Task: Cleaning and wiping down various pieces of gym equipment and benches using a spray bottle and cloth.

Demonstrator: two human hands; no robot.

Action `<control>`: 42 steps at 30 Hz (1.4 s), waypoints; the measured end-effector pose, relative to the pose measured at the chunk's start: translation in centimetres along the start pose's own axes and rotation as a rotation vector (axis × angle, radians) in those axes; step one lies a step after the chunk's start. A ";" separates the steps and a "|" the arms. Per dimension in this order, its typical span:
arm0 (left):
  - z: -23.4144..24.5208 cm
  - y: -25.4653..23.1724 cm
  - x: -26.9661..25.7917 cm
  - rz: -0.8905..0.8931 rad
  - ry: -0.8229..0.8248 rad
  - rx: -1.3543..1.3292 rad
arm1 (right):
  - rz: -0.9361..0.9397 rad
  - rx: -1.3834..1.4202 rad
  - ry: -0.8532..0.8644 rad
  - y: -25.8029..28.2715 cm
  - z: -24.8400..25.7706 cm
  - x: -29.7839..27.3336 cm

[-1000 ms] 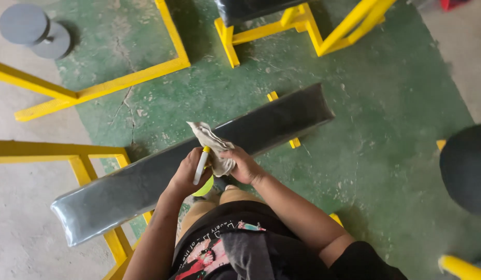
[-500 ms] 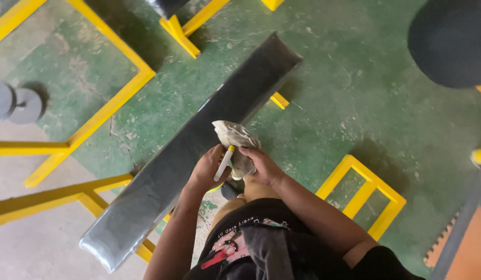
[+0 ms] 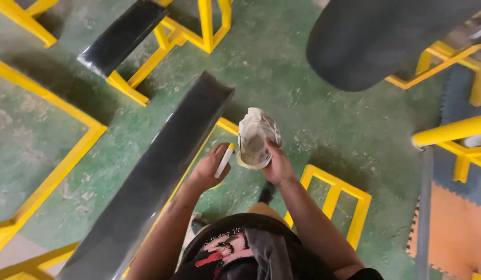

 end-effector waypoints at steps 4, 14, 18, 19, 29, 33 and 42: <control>-3.3 -1.1 7.9 0.038 0.064 0.045 | 0.023 -0.025 -0.113 8.0 5.3 1.0; -10.3 -7.2 27.1 -0.045 -0.015 0.125 | 0.328 -0.221 -0.280 37.4 11.2 -2.8; -11.0 -7.6 33.2 -0.206 -0.181 0.140 | 0.772 -0.434 -0.200 48.5 3.0 -8.4; -10.5 -8.7 34.7 -0.302 -0.242 0.169 | 1.019 -0.555 -0.255 50.9 1.4 -10.0; -7.5 -11.8 46.5 -0.505 -0.425 0.099 | 1.572 -2.382 -1.698 55.2 -9.2 -6.3; -6.6 -11.5 49.6 -0.559 -0.386 0.021 | 1.296 -2.942 -1.291 47.7 2.3 2.8; -5.8 -9.6 52.2 -0.656 -0.307 0.154 | 1.374 -2.887 -1.003 49.9 0.8 4.0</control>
Point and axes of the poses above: each hand's wrist, its own x-axis towards the middle knuckle, its own z-axis out of the back of the hand, y = z × x, the point moved 5 cm from there along x, towards the middle knuckle, and after that the axes turned 7 degrees about -z, right-handed, at the moved point
